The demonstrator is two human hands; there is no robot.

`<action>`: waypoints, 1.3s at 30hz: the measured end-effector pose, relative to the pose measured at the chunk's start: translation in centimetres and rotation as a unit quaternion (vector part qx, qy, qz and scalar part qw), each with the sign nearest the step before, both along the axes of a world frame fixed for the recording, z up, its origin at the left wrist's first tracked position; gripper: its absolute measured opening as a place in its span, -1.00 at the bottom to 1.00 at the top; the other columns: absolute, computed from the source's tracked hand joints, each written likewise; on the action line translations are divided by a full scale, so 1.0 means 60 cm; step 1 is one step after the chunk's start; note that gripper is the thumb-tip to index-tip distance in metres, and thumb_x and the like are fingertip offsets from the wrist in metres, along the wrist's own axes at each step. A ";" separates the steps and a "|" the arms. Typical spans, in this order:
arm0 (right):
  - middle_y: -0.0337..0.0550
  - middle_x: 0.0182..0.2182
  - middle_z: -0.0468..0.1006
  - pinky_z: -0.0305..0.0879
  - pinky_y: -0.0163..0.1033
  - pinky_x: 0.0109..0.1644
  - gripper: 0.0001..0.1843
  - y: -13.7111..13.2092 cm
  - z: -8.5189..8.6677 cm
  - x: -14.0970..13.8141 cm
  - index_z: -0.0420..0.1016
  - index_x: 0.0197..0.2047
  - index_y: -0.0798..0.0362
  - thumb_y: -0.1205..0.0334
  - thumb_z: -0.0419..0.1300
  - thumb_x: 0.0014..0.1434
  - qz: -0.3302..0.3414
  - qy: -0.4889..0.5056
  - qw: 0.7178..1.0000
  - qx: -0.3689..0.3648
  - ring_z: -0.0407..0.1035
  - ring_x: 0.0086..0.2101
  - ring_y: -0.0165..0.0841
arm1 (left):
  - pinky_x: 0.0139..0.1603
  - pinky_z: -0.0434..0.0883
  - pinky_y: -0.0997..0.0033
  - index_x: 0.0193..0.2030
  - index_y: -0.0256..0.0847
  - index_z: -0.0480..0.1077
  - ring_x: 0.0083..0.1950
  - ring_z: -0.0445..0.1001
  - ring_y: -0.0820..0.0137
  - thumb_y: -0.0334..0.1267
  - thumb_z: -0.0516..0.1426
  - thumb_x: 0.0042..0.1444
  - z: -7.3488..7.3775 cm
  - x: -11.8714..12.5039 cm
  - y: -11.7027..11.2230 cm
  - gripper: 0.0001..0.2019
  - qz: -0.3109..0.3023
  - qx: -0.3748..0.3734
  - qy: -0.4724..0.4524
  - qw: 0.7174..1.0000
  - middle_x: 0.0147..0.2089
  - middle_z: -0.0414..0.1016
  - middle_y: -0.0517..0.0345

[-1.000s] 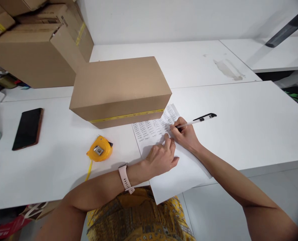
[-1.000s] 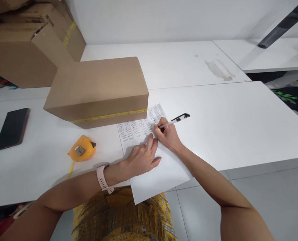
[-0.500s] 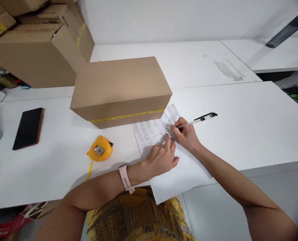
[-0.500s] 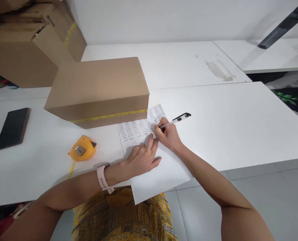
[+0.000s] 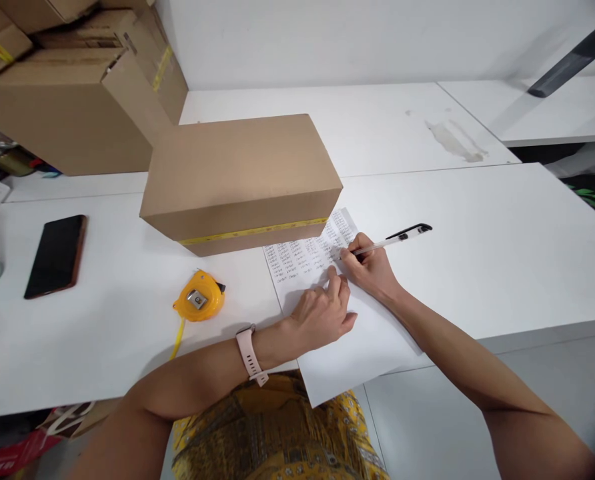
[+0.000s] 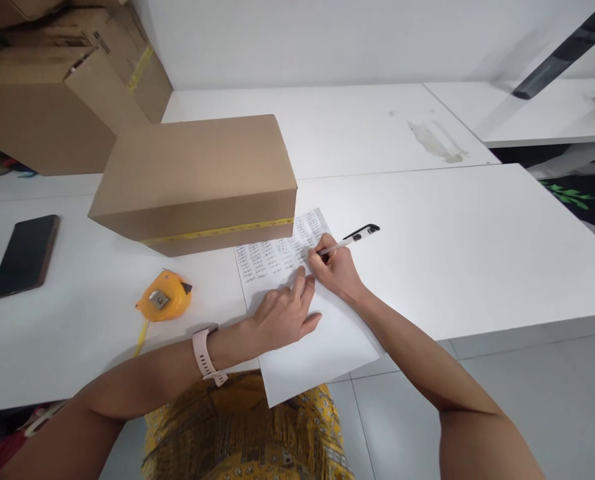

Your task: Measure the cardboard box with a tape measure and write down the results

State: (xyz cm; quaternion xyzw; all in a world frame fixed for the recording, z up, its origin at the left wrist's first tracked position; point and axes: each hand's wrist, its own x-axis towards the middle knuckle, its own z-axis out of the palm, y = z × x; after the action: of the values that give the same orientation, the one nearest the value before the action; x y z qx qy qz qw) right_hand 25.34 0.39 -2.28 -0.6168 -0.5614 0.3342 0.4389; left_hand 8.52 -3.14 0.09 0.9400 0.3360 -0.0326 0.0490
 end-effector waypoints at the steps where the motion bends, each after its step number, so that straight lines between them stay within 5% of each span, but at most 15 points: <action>1: -0.41 -0.64 0.19 -0.05 -0.27 -0.50 -0.76 0.000 0.000 0.000 0.23 -0.44 -0.04 0.20 0.23 0.16 -0.001 -0.001 1.000 0.002 0.04 -0.59 -0.47 | -0.36 0.54 0.25 0.41 -0.57 0.24 -0.23 0.65 0.14 0.00 0.03 0.41 0.000 0.000 0.000 -0.34 0.000 0.001 0.000 1.000 0.39 0.25 -0.63; 30: -0.37 -0.62 0.21 -0.01 -0.27 -0.47 -0.74 0.003 0.003 0.002 0.23 -0.45 -0.04 0.17 0.25 0.16 -0.022 -0.010 1.000 0.003 0.06 -0.55 -0.43 | -0.33 0.56 0.28 0.40 -0.53 0.26 -0.25 0.65 0.19 0.01 0.04 0.40 -0.001 0.001 -0.003 -0.35 0.010 0.011 -0.005 1.000 0.38 0.27 -0.61; 35: -0.30 -0.49 0.33 0.14 -0.25 -0.40 -0.76 0.021 0.007 0.051 0.31 -0.35 -0.05 0.02 0.23 0.23 -0.133 -0.041 0.986 0.087 0.17 -0.48 -0.39 | -0.36 0.55 0.29 0.42 -0.52 0.23 -0.22 0.65 0.17 0.02 0.03 0.40 0.000 -0.001 -0.003 -0.34 0.008 0.016 -0.009 1.000 0.40 0.26 -0.61; 39: -0.12 -0.23 0.47 0.28 -0.16 -0.19 -0.81 0.037 0.000 0.126 0.48 -0.10 -0.04 0.12 0.11 0.29 -0.154 -0.207 0.959 0.121 0.32 -0.33 -0.30 | -0.37 0.56 0.26 0.43 -0.54 0.20 -0.18 0.66 0.11 0.01 0.01 0.41 0.000 -0.002 -0.001 -0.33 0.002 0.009 0.007 1.000 0.41 0.22 -0.63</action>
State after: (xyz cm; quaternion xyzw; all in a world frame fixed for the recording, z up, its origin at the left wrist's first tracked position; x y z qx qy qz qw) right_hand 32.89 2.59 -2.25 -0.6935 -0.5747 0.0573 0.4307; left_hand 8.40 -3.20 0.11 0.9396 0.3381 -0.0363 0.0386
